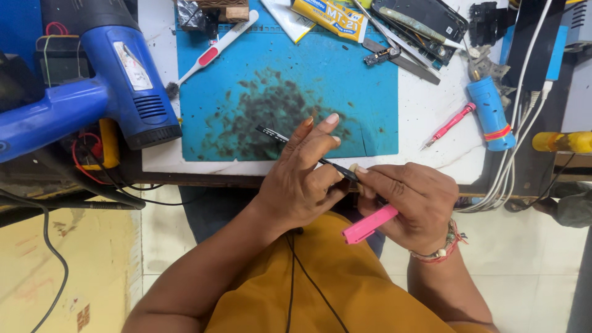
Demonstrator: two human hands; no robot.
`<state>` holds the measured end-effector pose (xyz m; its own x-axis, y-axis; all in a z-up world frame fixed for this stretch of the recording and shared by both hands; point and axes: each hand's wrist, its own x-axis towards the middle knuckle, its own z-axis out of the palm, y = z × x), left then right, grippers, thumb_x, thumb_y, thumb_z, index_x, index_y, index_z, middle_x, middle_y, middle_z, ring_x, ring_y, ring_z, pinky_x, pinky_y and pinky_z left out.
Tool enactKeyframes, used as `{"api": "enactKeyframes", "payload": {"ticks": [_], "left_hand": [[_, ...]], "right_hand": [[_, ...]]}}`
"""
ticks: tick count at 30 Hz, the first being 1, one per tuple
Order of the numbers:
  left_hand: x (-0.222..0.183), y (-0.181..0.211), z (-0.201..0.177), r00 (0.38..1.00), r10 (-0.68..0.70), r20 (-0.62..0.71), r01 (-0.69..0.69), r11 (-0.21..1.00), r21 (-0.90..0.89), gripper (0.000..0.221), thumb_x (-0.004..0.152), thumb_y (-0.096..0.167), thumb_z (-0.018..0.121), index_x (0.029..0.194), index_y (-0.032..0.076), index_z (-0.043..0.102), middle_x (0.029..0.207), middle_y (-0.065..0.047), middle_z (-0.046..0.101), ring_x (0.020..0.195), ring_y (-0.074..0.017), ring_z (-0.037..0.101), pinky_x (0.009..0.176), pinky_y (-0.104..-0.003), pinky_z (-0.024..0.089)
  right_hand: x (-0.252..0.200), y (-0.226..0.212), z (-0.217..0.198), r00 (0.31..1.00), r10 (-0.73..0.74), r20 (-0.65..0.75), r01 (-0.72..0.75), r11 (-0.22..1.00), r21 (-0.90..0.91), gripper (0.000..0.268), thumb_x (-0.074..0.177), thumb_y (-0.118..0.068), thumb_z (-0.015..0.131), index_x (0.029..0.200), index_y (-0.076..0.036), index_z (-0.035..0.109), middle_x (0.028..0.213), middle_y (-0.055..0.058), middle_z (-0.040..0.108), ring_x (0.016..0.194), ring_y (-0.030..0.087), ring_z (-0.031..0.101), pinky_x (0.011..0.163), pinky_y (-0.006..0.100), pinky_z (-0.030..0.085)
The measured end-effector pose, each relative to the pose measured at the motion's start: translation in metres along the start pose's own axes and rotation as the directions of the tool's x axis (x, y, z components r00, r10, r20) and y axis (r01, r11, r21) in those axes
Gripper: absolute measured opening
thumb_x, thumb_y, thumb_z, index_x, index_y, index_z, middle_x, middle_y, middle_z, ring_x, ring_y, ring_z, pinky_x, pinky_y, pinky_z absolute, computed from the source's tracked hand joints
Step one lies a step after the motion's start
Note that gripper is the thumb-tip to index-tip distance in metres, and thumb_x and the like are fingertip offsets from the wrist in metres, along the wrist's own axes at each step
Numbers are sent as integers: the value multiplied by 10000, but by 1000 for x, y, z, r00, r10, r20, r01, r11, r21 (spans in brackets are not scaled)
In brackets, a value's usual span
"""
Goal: The person uses a heat gun to warm the edges of a smartphone, then uses a pink prying tool to separate the screen from the frame. They peel off a protective film and lift the display assembly to reveal the internal components.
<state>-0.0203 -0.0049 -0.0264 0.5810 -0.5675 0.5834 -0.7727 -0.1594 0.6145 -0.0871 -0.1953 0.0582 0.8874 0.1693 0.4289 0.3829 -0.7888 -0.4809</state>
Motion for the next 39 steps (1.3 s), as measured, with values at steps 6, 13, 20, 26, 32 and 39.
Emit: {"api": "enactKeyframes", "payload": {"ticks": [6,13,20,26,32,39], "left_hand": [[-2,-3,0,1000,-9,-18,10,1000,19,702,818,161,942,1171,140,335,1366,-152,383,1494,-392,395,1313,-586,281],[-3,-6,-1,999,-2,-49,3,1000,27,701,805,158,952,1165,129,351,1368,-158,387,1490,-397,409,1299,-595,315],[-2,-7,-2,998,-4,-66,6,1000,31,706,809,175,962,1172,126,359,1389,-159,380,1491,-401,409,1303,-597,320],[0,-11,-2,995,-5,-96,11,998,62,669,856,245,960,1165,117,380,1392,-160,390,1507,-381,387,1297,-586,346],[-3,-18,-6,994,-30,-105,39,995,90,719,820,354,960,1159,102,378,1379,-180,397,1458,-419,407,1258,-625,359],[-11,-28,-5,995,-19,-95,31,993,117,743,807,391,966,1172,122,379,1401,-172,402,1402,-406,461,1257,-649,231]], "right_hand": [[-4,2,4,999,-17,-30,16,1000,-26,399,693,-31,805,1086,-71,752,916,51,726,636,162,616,597,304,476],[-4,4,6,999,-40,-29,38,998,-46,366,710,-52,812,1070,-63,750,911,63,724,637,170,618,593,309,477],[-5,4,7,999,-32,-25,31,999,-44,365,716,-64,813,1075,-69,749,912,55,722,655,169,630,604,307,485],[-6,6,9,999,-27,-38,25,999,-35,370,708,-51,811,1072,-66,748,902,60,716,652,171,625,602,309,481],[-8,8,10,999,-17,-39,15,999,-43,350,719,-17,791,1063,-62,744,901,67,719,651,181,622,606,316,485],[-10,11,13,999,12,-49,-12,1000,5,340,758,19,776,1090,-39,731,904,87,720,671,190,638,604,306,497]]}}
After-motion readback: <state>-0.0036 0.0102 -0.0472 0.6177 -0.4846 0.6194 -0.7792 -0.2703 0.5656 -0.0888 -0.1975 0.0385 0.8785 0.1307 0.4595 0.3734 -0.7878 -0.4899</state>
